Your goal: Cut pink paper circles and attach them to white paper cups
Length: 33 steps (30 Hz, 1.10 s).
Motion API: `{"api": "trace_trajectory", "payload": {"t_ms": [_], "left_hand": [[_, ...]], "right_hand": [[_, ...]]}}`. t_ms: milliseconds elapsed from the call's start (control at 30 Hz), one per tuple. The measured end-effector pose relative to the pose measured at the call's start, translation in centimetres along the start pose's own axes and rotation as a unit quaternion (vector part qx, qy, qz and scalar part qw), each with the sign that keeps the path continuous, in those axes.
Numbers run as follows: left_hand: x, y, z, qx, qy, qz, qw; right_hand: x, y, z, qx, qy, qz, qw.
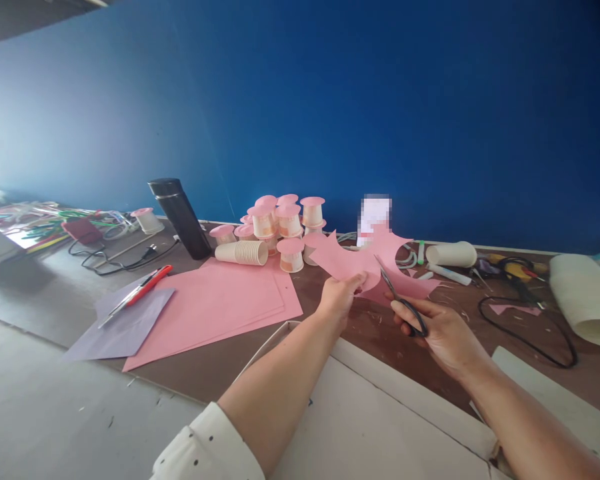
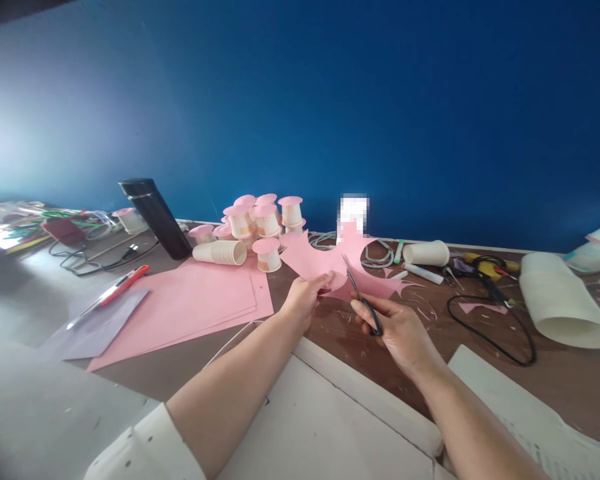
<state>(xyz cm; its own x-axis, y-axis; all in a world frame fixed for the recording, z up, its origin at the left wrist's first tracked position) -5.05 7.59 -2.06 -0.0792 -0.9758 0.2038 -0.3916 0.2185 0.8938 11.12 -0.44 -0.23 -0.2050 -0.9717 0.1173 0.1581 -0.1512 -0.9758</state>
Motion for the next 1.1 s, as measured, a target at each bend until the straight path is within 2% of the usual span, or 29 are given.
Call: {"api": "trace_trajectory", "payload": {"t_ms": [633,867,1100], "left_hand": [[0.48,0.38,-0.13,0.018,0.006,0.018,1.000],[0.42,-0.32,-0.52,0.091,0.000,0.036,0.995],[0.91,-0.13,-0.67,0.095,0.008,0.040,0.995]], "right_hand": [[0.20,-0.16,0.16,0.021,0.015,0.007,1.000],[0.18,-0.01,-0.07,0.022,0.009,-0.001,1.000],[0.17,-0.24,-0.29,0.030,0.001,0.011,0.999]]}}
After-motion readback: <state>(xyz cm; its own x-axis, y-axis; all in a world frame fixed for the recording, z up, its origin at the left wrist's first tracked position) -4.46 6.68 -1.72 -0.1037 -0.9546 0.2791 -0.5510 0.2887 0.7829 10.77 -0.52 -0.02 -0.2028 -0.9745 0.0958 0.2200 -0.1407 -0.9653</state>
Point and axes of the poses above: each hand's wrist, its own x-axis away from the middle knuckle, its own z-axis out of the back of the hand, y = z × x, the point moved 8 cm from there along -x, towards the middle knuckle, and after that the axes turned 1 degree about -x, right-handed, at the moved point
